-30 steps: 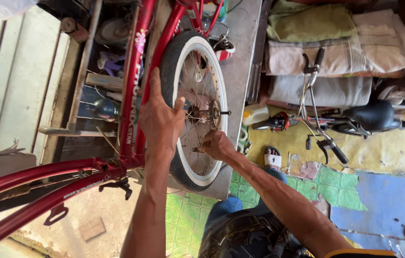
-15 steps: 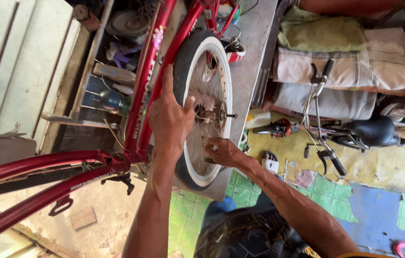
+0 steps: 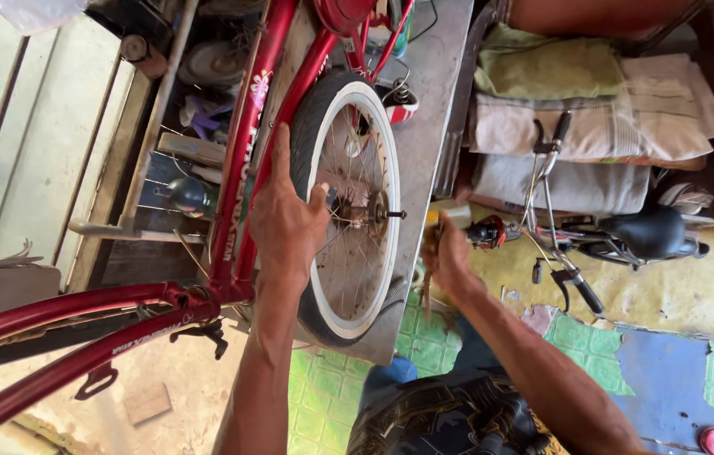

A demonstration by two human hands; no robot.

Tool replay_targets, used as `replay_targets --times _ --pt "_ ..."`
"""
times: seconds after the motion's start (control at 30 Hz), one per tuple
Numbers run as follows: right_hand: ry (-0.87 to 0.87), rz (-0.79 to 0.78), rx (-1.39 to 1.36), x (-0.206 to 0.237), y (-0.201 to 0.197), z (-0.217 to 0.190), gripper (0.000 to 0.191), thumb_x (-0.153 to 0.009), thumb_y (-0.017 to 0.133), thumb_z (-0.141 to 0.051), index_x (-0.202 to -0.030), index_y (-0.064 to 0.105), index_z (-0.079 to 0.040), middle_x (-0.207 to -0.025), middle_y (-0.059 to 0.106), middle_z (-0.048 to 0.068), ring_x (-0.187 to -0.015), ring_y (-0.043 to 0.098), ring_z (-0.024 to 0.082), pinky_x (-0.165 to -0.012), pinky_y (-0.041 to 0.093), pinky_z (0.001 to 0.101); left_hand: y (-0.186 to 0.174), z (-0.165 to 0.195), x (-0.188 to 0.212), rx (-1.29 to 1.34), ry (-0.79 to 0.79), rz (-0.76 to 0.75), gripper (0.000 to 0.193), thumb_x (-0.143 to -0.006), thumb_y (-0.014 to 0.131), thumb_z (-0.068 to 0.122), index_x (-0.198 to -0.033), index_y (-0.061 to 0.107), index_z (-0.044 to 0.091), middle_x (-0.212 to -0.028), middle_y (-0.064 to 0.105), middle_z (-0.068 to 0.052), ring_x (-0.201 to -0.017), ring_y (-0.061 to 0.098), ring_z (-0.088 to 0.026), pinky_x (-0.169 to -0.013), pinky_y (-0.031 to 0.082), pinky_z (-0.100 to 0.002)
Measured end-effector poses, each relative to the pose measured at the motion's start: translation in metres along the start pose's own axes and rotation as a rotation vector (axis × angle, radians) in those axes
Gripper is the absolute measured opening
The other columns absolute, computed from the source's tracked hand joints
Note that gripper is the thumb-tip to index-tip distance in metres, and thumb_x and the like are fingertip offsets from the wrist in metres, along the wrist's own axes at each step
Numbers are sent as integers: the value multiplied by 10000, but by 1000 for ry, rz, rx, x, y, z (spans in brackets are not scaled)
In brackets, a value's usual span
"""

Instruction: The person works on the front wheel of a red bicycle, using a small hand tool on the wheel hub and spokes while steadying the wheel with the other hand. They then pull and reposition the tire against the rim, working around the wheel before resuming work on the spokes.

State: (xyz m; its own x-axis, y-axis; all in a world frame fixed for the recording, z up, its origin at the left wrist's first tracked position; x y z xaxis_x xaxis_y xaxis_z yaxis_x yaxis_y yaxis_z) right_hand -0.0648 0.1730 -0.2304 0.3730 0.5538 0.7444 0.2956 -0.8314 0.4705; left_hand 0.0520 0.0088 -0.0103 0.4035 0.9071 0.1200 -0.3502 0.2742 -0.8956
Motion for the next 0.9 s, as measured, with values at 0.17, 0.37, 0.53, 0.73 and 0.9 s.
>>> replay_targets --times 0.17,0.37,0.53,0.73,0.9 --pt "-474 -236 424 8 61 -44 293 -1034 546 -366 -999 628 -86 -601 471 -41 -453 351 71 -372 259 281 -6 -6 3 70 402 227 666 -909 800 350 -1499 538 185 -1448 421 -313 -1317 498 -493 -1035 491 -533" --pt "-508 -403 404 33 132 -48 353 -1061 507 -402 -1148 474 -62 -704 516 9 -562 482 100 -459 410 286 0 -7 12 245 523 206 344 -921 765 389 -1043 804 70 -1502 430 -224 -1414 453 -409 -1161 411 -495" --pt "-497 -442 304 50 153 -52 363 -1097 466 -431 -1130 481 -69 -837 514 35 -676 517 96 -539 484 281 12 -1 15 237 527 234 357 -979 731 383 -995 793 32 -1534 420 -214 -1412 467 -403 -1155 417 -490" --pt "-227 -370 271 63 151 -55 369 -1063 460 -446 -1088 479 -78 -638 400 16 -481 365 118 -402 316 292 16 0 12 245 530 207 377 -993 702 381 -953 767 12 -1516 431 -223 -1377 491 -405 -1118 440 -479" --pt "-722 -458 425 74 131 -51 245 -1061 623 -263 -1138 546 -44 -813 571 9 -650 498 70 -544 435 259 12 3 9 186 483 266 360 -1022 684 361 -973 769 15 -1473 445 -215 -1352 503 -408 -1101 443 -481"
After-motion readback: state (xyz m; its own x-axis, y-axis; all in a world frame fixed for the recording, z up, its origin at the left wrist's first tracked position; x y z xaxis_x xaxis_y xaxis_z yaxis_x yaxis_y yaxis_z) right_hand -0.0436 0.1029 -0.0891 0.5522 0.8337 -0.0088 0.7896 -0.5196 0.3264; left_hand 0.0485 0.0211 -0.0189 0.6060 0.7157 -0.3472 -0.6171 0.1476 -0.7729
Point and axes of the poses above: each hand's wrist, its own x-axis away from the middle knuckle, its own y-axis out of the palm, z = x × y, the point moved 1 cm from there along -x, towards the middle knuckle
